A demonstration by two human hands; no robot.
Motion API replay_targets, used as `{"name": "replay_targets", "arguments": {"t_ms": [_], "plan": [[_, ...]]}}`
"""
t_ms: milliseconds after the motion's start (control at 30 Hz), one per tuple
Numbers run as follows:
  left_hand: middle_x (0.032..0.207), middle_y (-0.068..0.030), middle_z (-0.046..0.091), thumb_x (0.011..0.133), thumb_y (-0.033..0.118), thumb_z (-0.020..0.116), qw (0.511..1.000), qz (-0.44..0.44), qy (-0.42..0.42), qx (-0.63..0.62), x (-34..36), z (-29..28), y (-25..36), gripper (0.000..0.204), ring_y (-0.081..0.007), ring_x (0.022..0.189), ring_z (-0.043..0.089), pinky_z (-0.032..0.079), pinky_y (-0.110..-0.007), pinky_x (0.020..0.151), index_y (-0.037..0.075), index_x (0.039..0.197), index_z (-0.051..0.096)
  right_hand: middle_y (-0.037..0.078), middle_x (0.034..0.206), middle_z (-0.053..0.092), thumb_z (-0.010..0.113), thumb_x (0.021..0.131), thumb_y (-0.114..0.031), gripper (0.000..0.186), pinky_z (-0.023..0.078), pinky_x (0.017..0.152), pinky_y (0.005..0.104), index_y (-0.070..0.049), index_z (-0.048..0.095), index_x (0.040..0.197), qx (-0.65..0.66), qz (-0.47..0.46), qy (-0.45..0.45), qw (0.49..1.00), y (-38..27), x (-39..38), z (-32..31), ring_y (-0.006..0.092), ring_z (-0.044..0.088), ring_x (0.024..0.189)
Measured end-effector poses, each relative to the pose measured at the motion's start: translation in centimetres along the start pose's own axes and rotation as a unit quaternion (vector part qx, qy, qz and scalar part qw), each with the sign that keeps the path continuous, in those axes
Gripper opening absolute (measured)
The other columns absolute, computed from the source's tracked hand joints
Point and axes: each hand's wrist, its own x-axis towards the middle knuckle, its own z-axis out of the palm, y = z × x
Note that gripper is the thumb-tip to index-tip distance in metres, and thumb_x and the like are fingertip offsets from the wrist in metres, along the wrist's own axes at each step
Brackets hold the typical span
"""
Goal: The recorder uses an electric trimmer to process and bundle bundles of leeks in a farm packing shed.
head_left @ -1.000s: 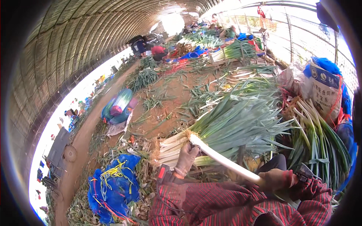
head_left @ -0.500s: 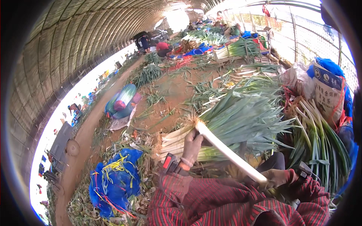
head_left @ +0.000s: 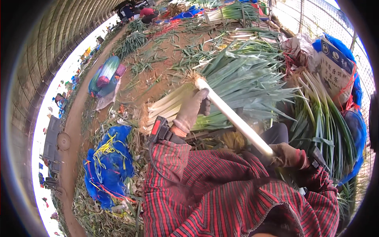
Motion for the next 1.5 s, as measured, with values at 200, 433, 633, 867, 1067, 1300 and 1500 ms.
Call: {"name": "replay_targets", "arguments": {"t_ms": [200, 433, 633, 867, 1067, 1300, 1500], "plan": [[0.074, -0.0042, 0.062, 0.105, 0.026, 0.053, 0.999, 0.038, 0.017, -0.006, -0.3, 0.7, -1.0, 0.026, -0.0160, 0.059, 0.061, 0.051, -0.030, 0.053, 0.002, 0.098, 0.062, 0.014, 0.100, 0.075, 0.070, 0.092, -0.018, 0.035, 0.054, 0.085, 0.0350, -0.006, 0.068, 0.124, -0.119, 0.098, 0.079, 0.985, -1.9, -0.9, 0.7, 0.0199, 0.072, 0.093], [0.066, 0.0039, 0.045, 0.105, 0.018, 0.048, 0.980, -0.023, 0.091, -0.173, 1.3, -0.5, -2.5, 0.019, -0.0077, 0.049, 0.039, 0.037, -0.024, 0.045, 0.011, 0.088, 0.053, 0.017, 0.091, 0.073, 0.073, 0.087, -0.022, 0.033, 0.054, 0.079, 0.0393, -0.005, 0.068, 0.114, -0.222, 0.058, 0.112, 0.967, -1.7, -2.0, 0.2, 0.0330, 0.072, 0.086], [0.074, -0.0017, 0.060, 0.101, 0.024, 0.058, 0.994, -0.027, 0.057, 0.085, 1.1, -3.3, 0.9, 0.017, -0.0138, 0.064, 0.060, 0.049, -0.029, 0.055, 0.009, 0.096, 0.063, 0.014, 0.078, 0.069, 0.077, 0.082, -0.035, 0.031, 0.052, 0.065, 0.0488, -0.009, 0.062, 0.089, -0.537, 0.092, 0.210, 0.812, 1.0, -4.5, -1.5, 0.0360, 0.069, 0.072], [0.102, -0.0094, 0.067, 0.080, 0.042, 0.079, 0.654, 0.173, -0.007, 0.737, -0.8, 3.7, -4.0, 0.046, -0.0299, 0.101, 0.066, 0.053, -0.043, 0.087, 0.019, 0.118, 0.068, 0.006, 0.082, 0.062, 0.079, 0.074, -0.025, 0.032, 0.050, 0.074, 0.0454, -0.013, 0.058, 0.096, -0.672, 0.043, 0.320, 0.667, 2.2, -6.4, -2.4, 0.0282, 0.066, 0.085], [0.104, -0.0038, 0.062, 0.077, 0.022, 0.080, 0.756, 0.162, -0.194, 0.604, 1.3, 2.5, -5.5, 0.028, -0.0278, 0.108, 0.060, 0.053, -0.042, 0.092, 0.018, 0.102, 0.067, 0.004, 0.080, 0.059, 0.079, 0.072, -0.025, 0.033, 0.049, 0.075, 0.0460, -0.014, 0.058, 0.094, -0.691, 0.032, 0.320, 0.647, 2.4, -6.4, -3.1, 0.0277, 0.063, 0.083], [0.099, -0.0057, 0.062, 0.079, 0.014, 0.073, 0.753, 0.244, -0.184, 0.583, 0.5, 1.7, -7.2, 0.021, -0.0297, 0.102, 0.060, 0.052, -0.042, 0.089, 0.013, 0.099, 0.065, 0.003, 0.079, 0.059, 0.079, 0.071, -0.027, 0.031, 0.050, 0.074, 0.0444, -0.016, 0.060, 0.092, -0.679, 0.019, 0.329, 0.657, 2.3, -5.9, -3.2, 0.0253, 0.063, 0.081], [0.097, -0.0060, 0.063, 0.084, 0.017, 0.071, 0.711, 0.279, -0.174, 0.621, 0.3, 0.9, -8.2, 0.016, -0.0268, 0.100, 0.062, 0.054, -0.039, 0.087, 0.013, 0.097, 0.065, 0.002, 0.079, 0.061, 0.080, 0.070, -0.027, 0.032, 0.050, 0.073, 0.0439, -0.016, 0.064, 0.095, -0.670, 0.010, 0.302, 0.678, 1.7, -5.8, -3.2, 0.0252, 0.064, 0.082]]}}
